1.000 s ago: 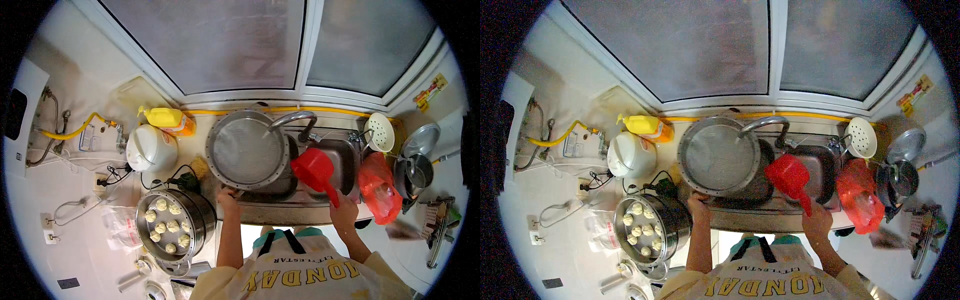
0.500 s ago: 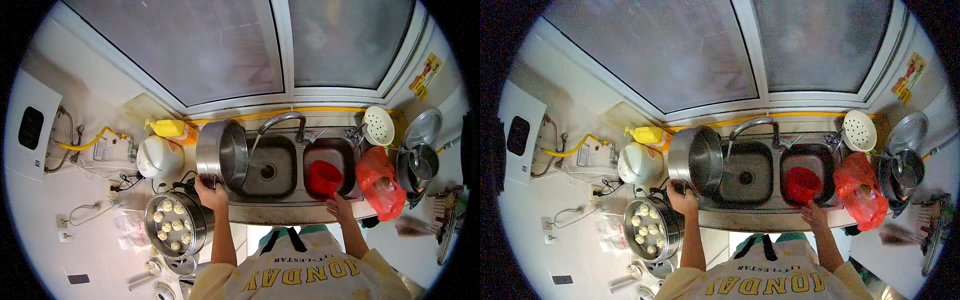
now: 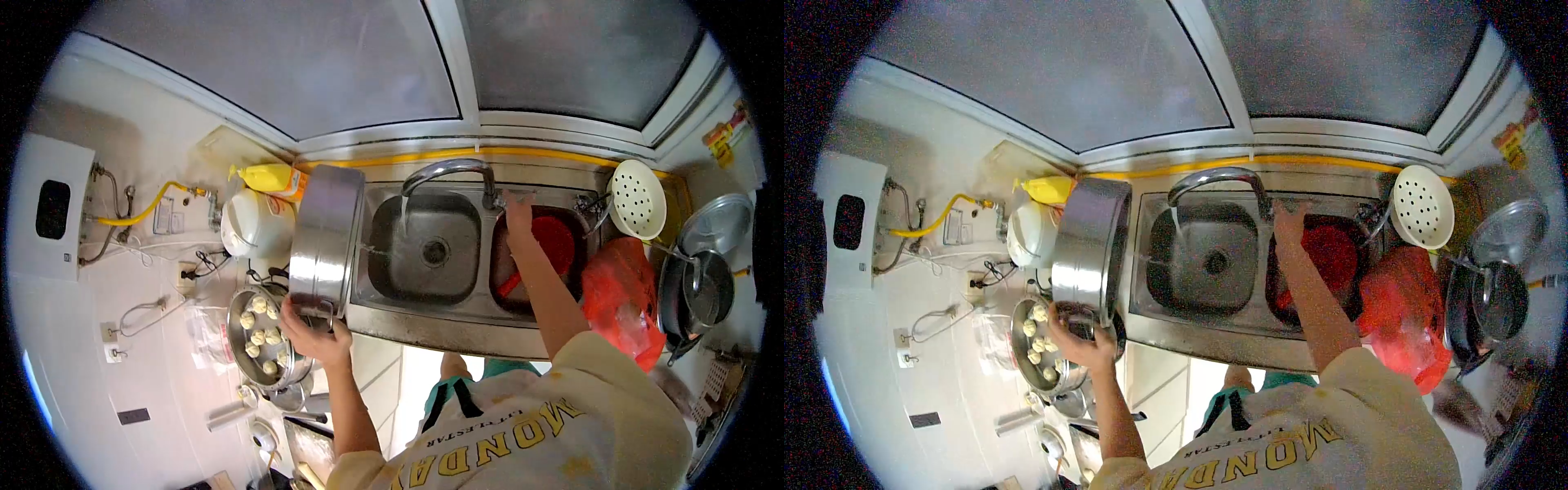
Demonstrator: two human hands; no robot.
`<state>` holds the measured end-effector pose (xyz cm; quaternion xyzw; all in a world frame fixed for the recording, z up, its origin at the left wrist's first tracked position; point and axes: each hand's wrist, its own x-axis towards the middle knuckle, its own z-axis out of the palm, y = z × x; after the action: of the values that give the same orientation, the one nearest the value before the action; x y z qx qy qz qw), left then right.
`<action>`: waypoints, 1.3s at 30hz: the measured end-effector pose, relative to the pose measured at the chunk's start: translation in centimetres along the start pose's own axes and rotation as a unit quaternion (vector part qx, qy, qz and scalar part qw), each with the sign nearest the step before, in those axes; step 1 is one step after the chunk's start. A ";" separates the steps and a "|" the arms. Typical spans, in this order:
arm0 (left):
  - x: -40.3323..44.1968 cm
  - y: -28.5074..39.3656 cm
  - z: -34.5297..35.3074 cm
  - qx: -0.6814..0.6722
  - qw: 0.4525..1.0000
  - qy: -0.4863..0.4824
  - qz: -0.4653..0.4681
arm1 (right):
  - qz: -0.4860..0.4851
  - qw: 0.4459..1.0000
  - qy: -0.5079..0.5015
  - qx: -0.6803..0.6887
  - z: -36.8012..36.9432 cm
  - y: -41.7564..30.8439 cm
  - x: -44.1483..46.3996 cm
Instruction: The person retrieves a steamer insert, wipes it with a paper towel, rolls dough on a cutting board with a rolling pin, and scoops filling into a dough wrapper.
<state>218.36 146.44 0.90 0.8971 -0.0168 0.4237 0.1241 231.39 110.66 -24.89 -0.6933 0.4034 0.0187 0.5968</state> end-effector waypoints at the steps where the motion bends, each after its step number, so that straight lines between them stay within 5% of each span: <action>1: -0.1 0.1 -0.6 -0.015 1.000 -0.001 0.002 | 0.037 0.996 0.022 0.073 -1.2 -4.5 -3.8; 2: -0.3 -0.2 -1.1 -0.009 1.000 0.008 0.011 | 0.073 0.986 0.044 0.146 -1.8 -7.2 -6.2; 6: -0.8 -0.2 -2.7 0.010 1.000 0.026 -0.009 | -0.069 0.997 0.004 -0.018 -0.9 -4.8 -2.3; 8: -1.2 -0.1 -3.3 0.002 0.998 0.032 -0.045 | -0.063 0.994 0.027 -0.086 -1.1 -5.8 -2.1; 10: -1.2 0.2 -3.6 -0.008 0.995 0.046 -0.092 | -0.108 0.917 -0.060 -0.380 -1.8 -7.1 -1.4; 12: -1.7 0.6 -4.1 -0.068 0.970 0.053 -0.229 | -0.108 0.914 -0.051 -0.387 -2.4 -7.5 -2.7; 13: -2.3 -0.2 -4.2 -0.081 0.955 0.058 -0.278 | -0.086 0.964 -0.001 -0.250 -3.1 -8.4 -6.3; 14: -2.6 -0.6 -4.4 -0.095 0.938 0.063 -0.326 | -0.063 0.991 0.048 -0.107 -3.9 -8.5 -9.3; 18: -5.6 -3.5 -6.8 -0.317 0.805 0.070 -0.497 | -0.232 0.963 0.096 -0.093 -7.1 -1.8 -14.4; 20: -7.1 -3.7 -9.7 -0.356 0.737 0.050 -0.572 | -0.235 0.969 0.054 -0.059 -9.6 1.2 -17.3; 22: -7.7 -2.2 -12.9 -0.381 0.643 0.139 -0.650 | -0.221 0.972 0.039 -0.070 -11.0 3.9 -20.0; 23: -10.3 -3.7 -14.8 -0.418 0.638 0.091 -0.640 | -0.220 0.972 0.022 -0.075 -11.5 4.6 -21.3; 27: -14.3 -1.5 -23.9 -0.479 0.544 0.226 -0.651 | -0.247 0.964 -0.061 -0.072 -12.5 5.2 -25.2; 32: -24.7 0.7 -36.2 -0.485 0.514 0.339 -0.621 | -0.382 0.906 -0.180 -0.019 -10.0 2.0 -31.8; 39: -37.5 8.2 -51.7 -0.374 0.480 0.557 -0.566 | -0.403 0.841 -0.360 0.028 -5.5 5.4 -45.5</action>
<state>154.18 147.90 5.51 0.1578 0.4105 0.6260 0.6439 195.11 130.70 -4.59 -0.7221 -0.1544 0.0132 0.6742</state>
